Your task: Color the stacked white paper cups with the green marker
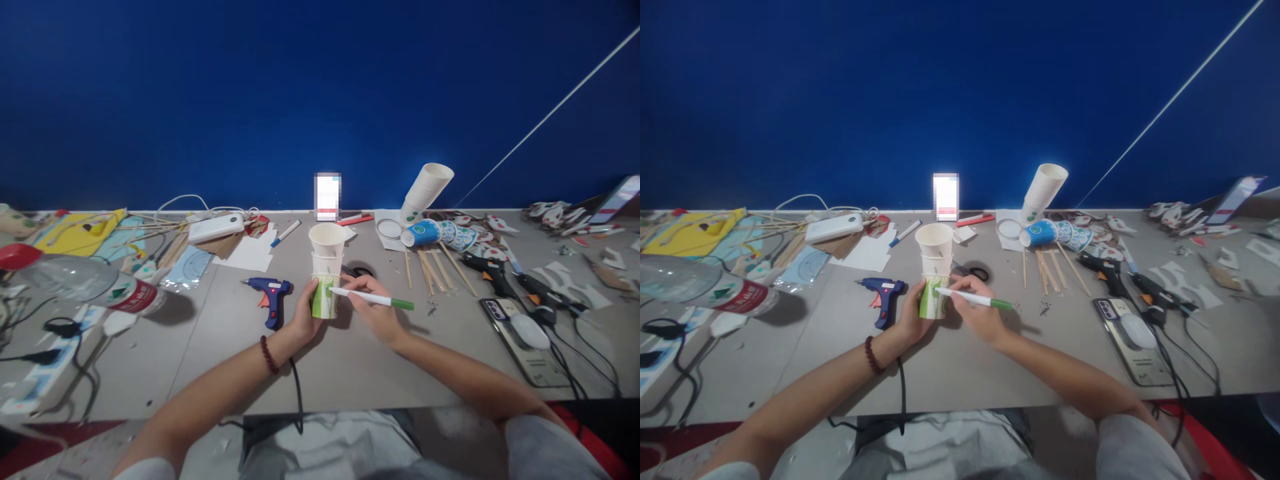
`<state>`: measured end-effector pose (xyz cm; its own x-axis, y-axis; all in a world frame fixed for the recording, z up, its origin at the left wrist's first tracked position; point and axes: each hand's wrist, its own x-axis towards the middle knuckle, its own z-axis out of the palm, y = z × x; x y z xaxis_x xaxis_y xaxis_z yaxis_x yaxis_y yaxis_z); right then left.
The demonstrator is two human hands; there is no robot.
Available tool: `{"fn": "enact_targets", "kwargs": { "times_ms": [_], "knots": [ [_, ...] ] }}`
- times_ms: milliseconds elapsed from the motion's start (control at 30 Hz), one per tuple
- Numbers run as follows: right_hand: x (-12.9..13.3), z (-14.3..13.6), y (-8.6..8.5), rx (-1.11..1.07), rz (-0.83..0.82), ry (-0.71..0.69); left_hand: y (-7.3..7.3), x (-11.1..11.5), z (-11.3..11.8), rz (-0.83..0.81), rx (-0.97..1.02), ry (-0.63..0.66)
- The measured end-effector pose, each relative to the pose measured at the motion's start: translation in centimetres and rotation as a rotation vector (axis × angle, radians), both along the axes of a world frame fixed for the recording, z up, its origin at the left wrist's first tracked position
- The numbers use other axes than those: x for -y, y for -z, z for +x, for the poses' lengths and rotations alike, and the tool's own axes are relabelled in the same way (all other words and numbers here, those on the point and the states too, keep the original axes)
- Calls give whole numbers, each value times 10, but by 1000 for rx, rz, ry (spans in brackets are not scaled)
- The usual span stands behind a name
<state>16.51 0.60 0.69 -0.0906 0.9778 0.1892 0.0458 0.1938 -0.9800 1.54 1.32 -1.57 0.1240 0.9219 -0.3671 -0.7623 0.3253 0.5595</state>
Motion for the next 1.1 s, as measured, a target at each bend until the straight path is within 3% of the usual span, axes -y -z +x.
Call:
{"fn": "enact_targets", "kwargs": {
  "times_ms": [600, 1100],
  "knots": [
    [1, 0, -1, -14, 9, -28, -4, 1, 0, 4, -14, 13],
    [0, -1, 0, -12, 8, 12, 5, -1, 0, 41, -1, 23]
  ]
}}
